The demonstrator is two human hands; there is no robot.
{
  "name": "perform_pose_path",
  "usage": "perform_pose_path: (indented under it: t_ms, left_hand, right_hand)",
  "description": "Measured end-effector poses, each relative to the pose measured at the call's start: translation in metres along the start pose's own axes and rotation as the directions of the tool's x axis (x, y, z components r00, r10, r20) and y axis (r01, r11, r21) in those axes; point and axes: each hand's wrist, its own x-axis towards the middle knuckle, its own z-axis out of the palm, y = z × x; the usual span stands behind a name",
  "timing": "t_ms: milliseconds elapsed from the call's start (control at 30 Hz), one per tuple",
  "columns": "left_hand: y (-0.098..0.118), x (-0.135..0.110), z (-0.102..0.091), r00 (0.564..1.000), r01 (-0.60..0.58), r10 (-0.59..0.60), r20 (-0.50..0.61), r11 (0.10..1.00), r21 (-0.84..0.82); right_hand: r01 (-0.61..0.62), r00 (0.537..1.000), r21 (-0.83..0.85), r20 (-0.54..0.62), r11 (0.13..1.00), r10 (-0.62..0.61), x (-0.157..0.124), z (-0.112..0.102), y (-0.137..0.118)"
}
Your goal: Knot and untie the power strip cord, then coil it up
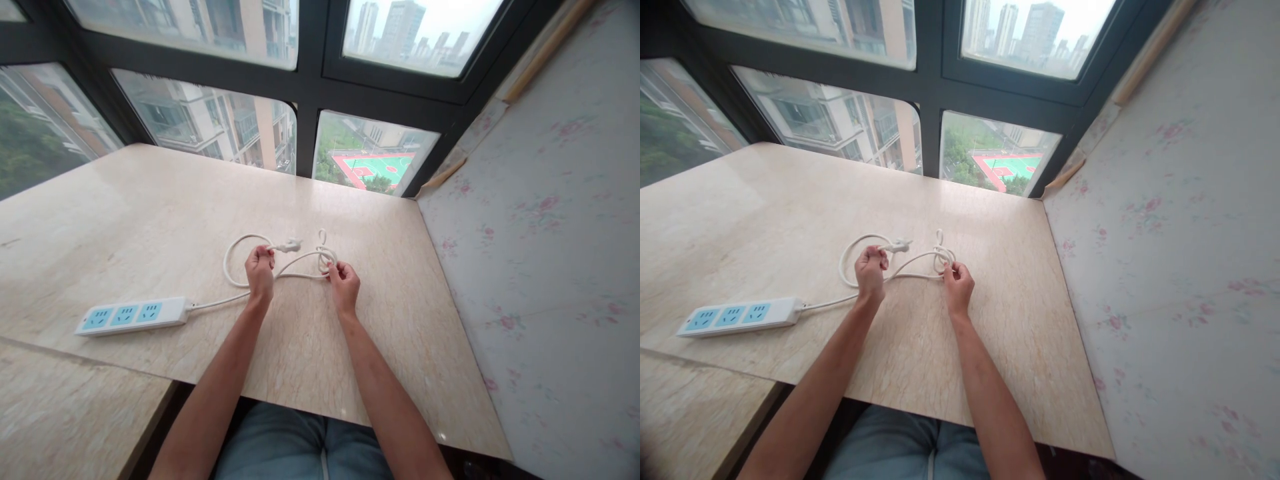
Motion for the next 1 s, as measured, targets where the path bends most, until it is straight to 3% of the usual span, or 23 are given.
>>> perform_pose_path:
  t_ms: [133, 367, 533, 667, 733, 833, 900, 1000]
  left_hand:
    - [0.01, 0.019, -0.012, 0.994, 0.112, -0.107, 0.033, 0.95, -0.291]
    - [0.009, 0.035, -0.03, 0.997, 0.075, -0.081, -0.004, 0.936, -0.344]
    - [-0.003, 0.028, -0.022, 0.998, 0.055, -0.054, 0.026, 0.998, -0.031]
    - [-0.007, 0.021, -0.019, 0.996, -0.032, 0.013, 0.094, 0.978, 0.205]
    - [-0.007, 0.018, -0.021, 0.991, -0.102, 0.062, 0.115, 0.921, 0.377]
    - [-0.004, 0.016, -0.026, 0.98, -0.199, 0.135, 0.149, 0.765, 0.612]
    - [-0.003, 0.016, -0.029, 0.975, -0.222, 0.178, 0.136, 0.68, 0.699]
    - [-0.001, 0.015, -0.031, 0.953, -0.245, 0.294, 0.065, 0.632, 0.735]
  right_hand:
    - [-0.008, 1.0, 0.028, -0.03, 1.0, 0.009, -0.002, -0.001, -0.003]
    - [0.01, 0.997, 0.049, -0.075, 0.999, -0.007, -0.002, -0.001, -0.006]
    - [0.004, 0.999, 0.102, -0.054, 0.995, 0.001, -0.002, 0.0, -0.005]
    - [0.002, 0.999, 0.1, -0.038, 0.995, 0.001, -0.002, 0.0, -0.006]
    - [0.003, 1.0, 0.104, -0.025, 0.995, -0.001, -0.002, 0.0, -0.006]
    - [0.004, 1.0, 0.115, -0.005, 0.993, -0.003, -0.002, -0.001, -0.005]
    - [0.008, 1.0, 0.12, 0.002, 0.993, -0.008, -0.002, -0.001, -0.005]
    - [0.025, 1.0, 0.127, 0.007, 0.992, -0.027, -0.002, -0.002, -0.004]
